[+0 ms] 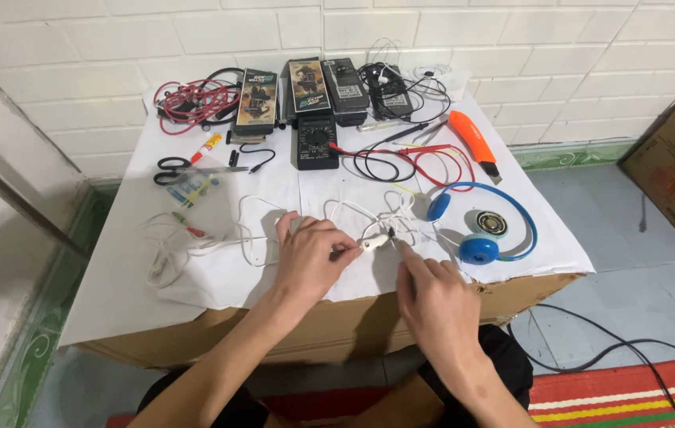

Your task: The person sits at a workbench and strips insulation from the end of a white cable, working the cut section with their fingers and a utility knife. They then untangle and arrange white earphone cables on the table while holding the knife.

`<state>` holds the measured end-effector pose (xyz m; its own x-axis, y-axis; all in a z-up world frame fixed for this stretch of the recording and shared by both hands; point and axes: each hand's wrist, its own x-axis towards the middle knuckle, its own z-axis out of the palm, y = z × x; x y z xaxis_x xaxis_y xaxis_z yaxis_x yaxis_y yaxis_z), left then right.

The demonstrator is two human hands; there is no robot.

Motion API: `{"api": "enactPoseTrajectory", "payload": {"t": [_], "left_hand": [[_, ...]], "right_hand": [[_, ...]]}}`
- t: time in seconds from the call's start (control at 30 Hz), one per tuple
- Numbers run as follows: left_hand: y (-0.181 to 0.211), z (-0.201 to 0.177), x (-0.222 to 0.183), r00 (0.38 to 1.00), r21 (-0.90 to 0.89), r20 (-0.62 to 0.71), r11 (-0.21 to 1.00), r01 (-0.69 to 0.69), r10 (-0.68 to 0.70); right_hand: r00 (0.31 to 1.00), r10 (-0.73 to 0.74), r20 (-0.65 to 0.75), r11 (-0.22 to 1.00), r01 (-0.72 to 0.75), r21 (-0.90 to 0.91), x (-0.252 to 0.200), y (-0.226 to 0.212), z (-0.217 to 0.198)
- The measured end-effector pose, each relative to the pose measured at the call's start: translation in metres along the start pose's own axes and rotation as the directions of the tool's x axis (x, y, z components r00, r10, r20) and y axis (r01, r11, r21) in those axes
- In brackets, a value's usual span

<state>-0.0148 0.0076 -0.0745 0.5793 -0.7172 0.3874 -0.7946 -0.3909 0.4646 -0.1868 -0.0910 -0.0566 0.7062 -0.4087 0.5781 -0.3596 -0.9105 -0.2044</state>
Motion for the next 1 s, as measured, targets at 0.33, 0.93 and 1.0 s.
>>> {"api": "enactPoseTrajectory", "payload": {"t": [0.33,0.93,1.0], "left_hand": [[0.005,0.002,0.0,0.985,-0.035,-0.001,0.984,-0.172,0.172],[-0.021,-0.017,-0.01,0.995,-0.01,0.07,0.997,-0.077,0.077],[-0.02,-0.027,-0.009,0.993,-0.018,0.1,0.998,-0.056,0.058]], "right_hand": [[0.999,-0.011,-0.035,0.999,0.013,0.045,-0.003,-0.005,-0.006],[0.998,-0.069,0.0,0.998,0.069,0.013,-0.005,-0.026,0.013],[0.997,-0.079,0.014,0.997,0.078,0.012,-0.003,-0.022,0.011]]}}
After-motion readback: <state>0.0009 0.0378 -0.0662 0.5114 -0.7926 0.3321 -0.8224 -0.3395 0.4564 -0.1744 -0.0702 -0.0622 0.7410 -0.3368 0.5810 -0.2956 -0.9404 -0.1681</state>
